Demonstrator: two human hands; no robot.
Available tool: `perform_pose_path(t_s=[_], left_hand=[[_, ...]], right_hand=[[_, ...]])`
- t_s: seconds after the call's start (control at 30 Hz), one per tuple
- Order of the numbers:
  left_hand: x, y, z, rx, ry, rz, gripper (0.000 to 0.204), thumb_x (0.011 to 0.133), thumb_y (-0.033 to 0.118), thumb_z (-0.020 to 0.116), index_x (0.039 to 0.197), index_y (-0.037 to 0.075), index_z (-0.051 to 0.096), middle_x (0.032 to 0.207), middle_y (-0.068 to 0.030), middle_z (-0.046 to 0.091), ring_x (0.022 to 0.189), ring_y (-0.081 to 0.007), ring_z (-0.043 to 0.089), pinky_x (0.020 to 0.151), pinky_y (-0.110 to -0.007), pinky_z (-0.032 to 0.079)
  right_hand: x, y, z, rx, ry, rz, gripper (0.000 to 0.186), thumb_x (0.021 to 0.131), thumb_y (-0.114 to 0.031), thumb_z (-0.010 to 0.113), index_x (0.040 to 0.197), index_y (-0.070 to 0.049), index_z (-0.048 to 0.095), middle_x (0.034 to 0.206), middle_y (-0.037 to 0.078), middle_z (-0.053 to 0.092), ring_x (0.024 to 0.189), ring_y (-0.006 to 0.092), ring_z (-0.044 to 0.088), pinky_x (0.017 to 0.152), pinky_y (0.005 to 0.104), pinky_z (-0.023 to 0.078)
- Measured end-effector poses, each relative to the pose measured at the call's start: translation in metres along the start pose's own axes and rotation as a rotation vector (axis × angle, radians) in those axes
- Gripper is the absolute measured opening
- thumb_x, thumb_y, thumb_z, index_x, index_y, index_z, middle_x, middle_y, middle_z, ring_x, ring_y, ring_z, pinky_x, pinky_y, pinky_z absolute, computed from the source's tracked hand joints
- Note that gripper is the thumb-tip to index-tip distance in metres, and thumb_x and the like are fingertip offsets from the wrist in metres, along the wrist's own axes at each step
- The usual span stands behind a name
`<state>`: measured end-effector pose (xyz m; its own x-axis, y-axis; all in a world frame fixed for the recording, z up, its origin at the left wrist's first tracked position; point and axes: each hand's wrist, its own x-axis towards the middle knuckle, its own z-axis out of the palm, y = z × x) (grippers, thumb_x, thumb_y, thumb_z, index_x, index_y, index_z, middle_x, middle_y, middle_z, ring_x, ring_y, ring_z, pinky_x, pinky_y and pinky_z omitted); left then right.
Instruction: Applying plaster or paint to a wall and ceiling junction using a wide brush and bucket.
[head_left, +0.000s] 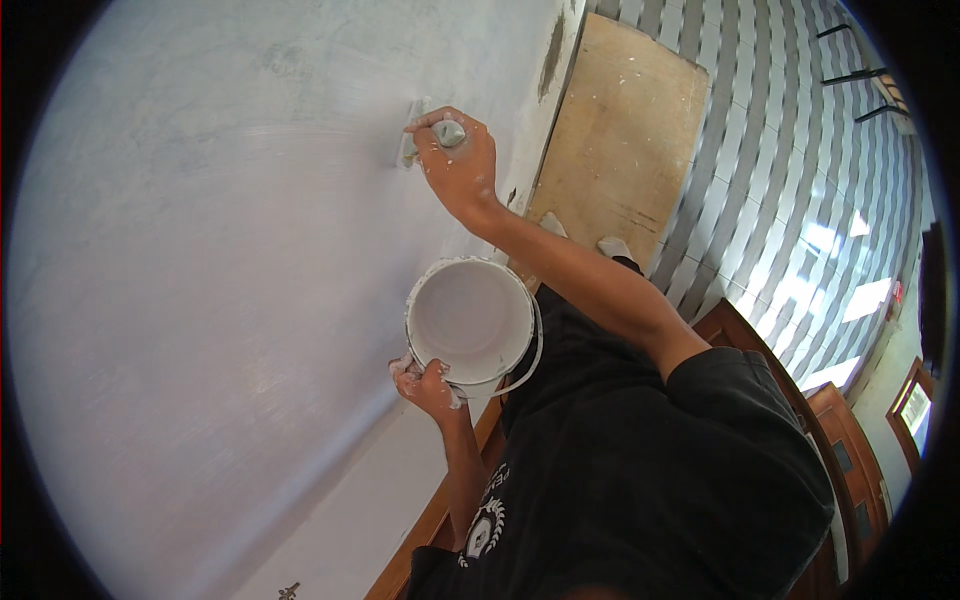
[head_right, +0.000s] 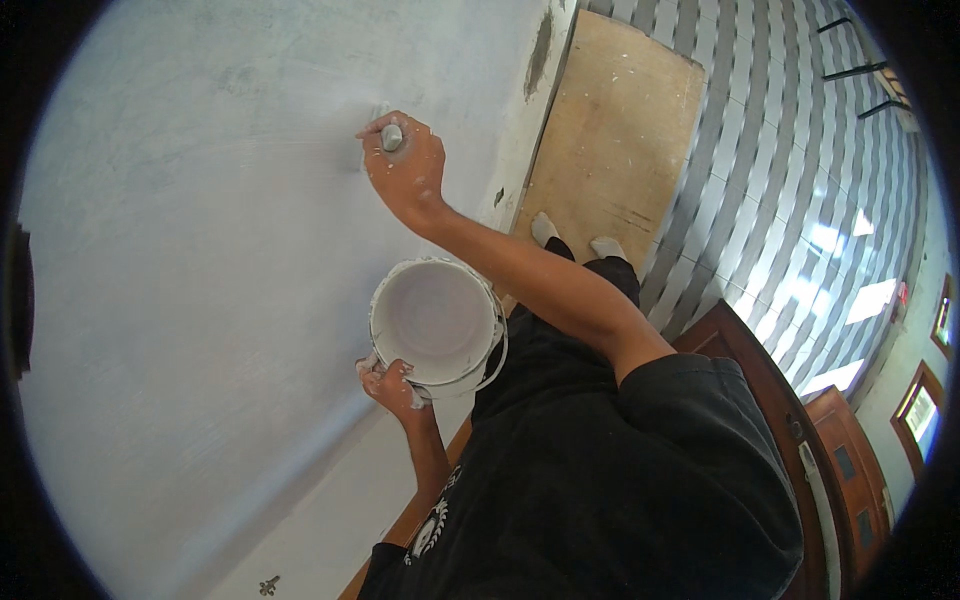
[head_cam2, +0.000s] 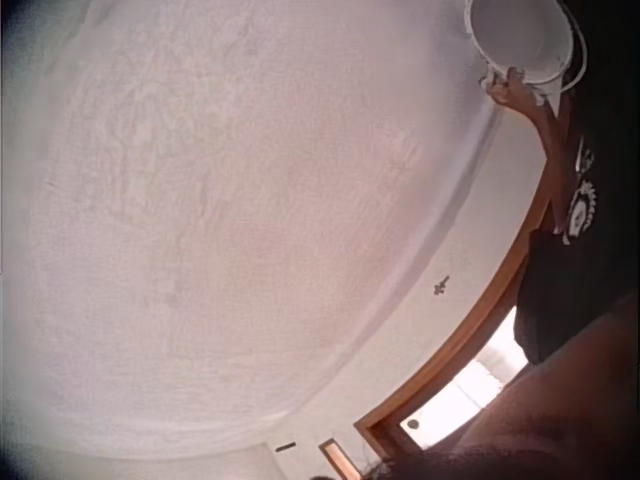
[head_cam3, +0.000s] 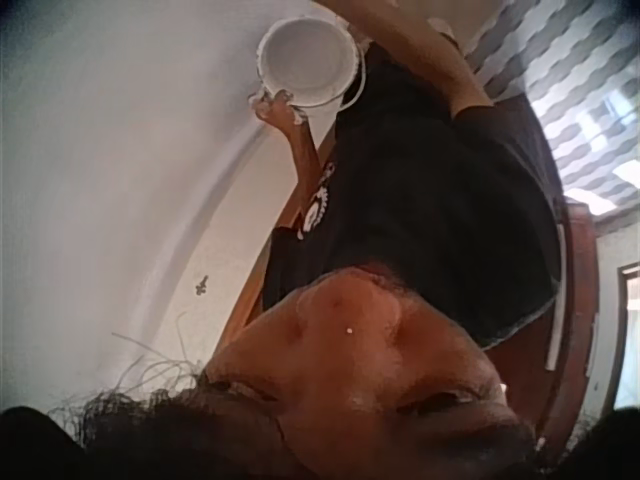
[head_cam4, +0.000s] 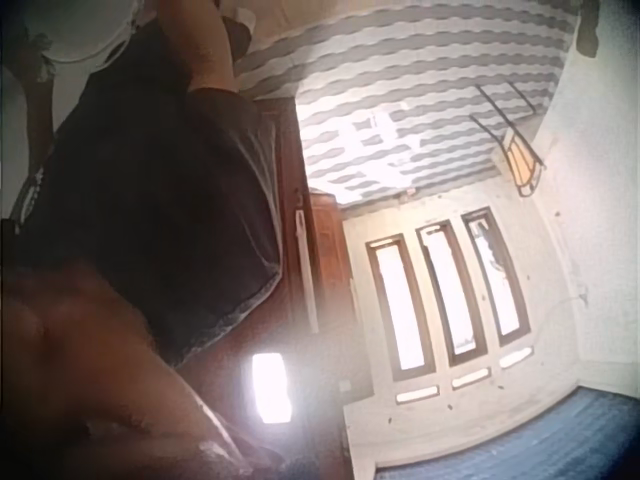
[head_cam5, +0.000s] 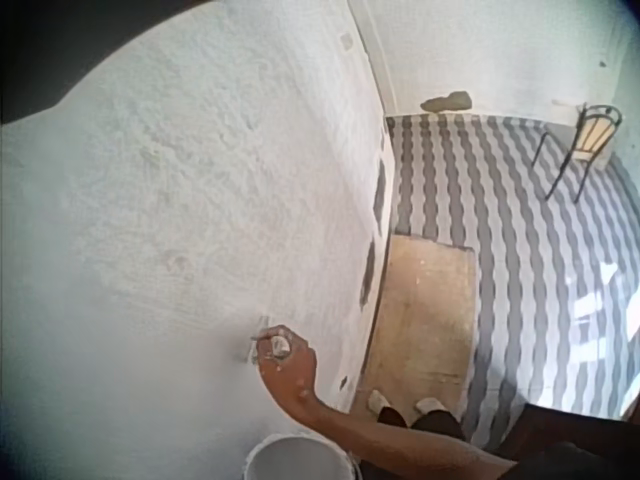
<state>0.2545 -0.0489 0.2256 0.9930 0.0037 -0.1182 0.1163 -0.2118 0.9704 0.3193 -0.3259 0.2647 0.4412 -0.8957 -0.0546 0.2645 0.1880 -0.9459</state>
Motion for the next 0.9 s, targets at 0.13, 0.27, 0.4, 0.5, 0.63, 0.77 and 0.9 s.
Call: perform_pose_path(t_s=[0.13,0.27,0.4,0.5,0.63,0.77,0.9], left_hand=[[0.000,-0.007,-0.001,0.095,-0.002,0.040,0.029,0.060,-0.009,0.051,0.082,0.004,0.038,0.082,-0.0087,0.056,0.072,-0.0165,0.055,0.068,-0.028,0.048],[-0.005,0.007,0.008,0.000,-0.022,-0.004,0.028,0.063,-0.009,0.052,0.085,0.003,0.040,0.085,-0.0094,0.057,0.074,-0.0168,0.057,0.068,-0.029,0.049],[-0.006,0.008,0.011,-0.066,-0.015,-0.011,0.027,0.064,-0.009,0.052,0.086,0.002,0.041,0.085,-0.0091,0.057,0.073,-0.0159,0.056,0.068,-0.028,0.048],[-0.006,0.008,0.009,-0.001,-0.006,-0.005,0.027,0.064,-0.009,0.052,0.086,0.002,0.042,0.085,-0.0086,0.056,0.073,-0.0156,0.055,0.070,-0.027,0.047],[-0.006,0.002,0.005,-0.002,-0.020,0.032,0.027,0.063,-0.009,0.052,0.085,0.002,0.042,0.084,-0.0073,0.055,0.074,-0.0152,0.054,0.072,-0.026,0.046],[-0.003,-0.005,0.005,0.037,-0.015,0.045,0.028,0.062,-0.010,0.052,0.086,0.002,0.042,0.083,-0.0073,0.055,0.074,-0.0154,0.054,0.073,-0.026,0.046],[0.000,-0.013,-0.001,0.077,-0.016,0.062,0.029,0.061,-0.010,0.051,0.086,0.002,0.041,0.084,-0.0082,0.055,0.074,-0.0161,0.055,0.072,-0.027,0.047]], right_hand=[[-0.005,-0.043,0.017,0.180,-0.027,-0.066,0.010,0.086,-0.006,0.058,0.084,-0.001,0.066,0.062,-0.002,0.054,0.057,0.0041,0.049,0.053,0.0210,0.042],[-0.005,-0.094,0.039,0.339,-0.078,-0.268,0.011,0.088,-0.005,0.057,0.086,0.000,0.066,0.062,-0.002,0.054,0.057,0.0028,0.048,0.052,0.0202,0.041],[-0.003,-0.141,0.041,0.327,-0.229,-0.274,0.011,0.089,-0.006,0.058,0.090,0.002,0.065,0.074,0.004,0.060,0.063,0.0092,0.059,0.060,0.0240,0.051],[-0.002,-0.158,0.045,0.645,-0.161,-0.424,0.008,0.086,-0.003,0.060,0.080,0.001,0.063,0.073,0.009,0.066,0.062,0.0146,0.065,0.058,0.0266,0.052],[0.011,-0.175,0.028,0.775,-0.412,-0.051,0.018,0.091,-0.010,0.060,0.104,0.001,0.063,0.094,0.011,0.067,0.084,0.0173,0.066,0.077,0.0298,0.055],[0.049,-0.101,0.027,0.823,-0.206,-0.340,0.008,0.087,-0.004,0.059,0.086,0.004,0.063,0.078,0.010,0.066,0.067,0.0188,0.067,0.065,0.0301,0.058],[0.050,-0.041,-0.006,0.722,-0.165,-0.185,0.011,0.086,-0.005,0.060,0.092,0.005,0.063,0.093,0.016,0.065,0.079,0.0323,0.070,0.078,0.0422,0.061]])
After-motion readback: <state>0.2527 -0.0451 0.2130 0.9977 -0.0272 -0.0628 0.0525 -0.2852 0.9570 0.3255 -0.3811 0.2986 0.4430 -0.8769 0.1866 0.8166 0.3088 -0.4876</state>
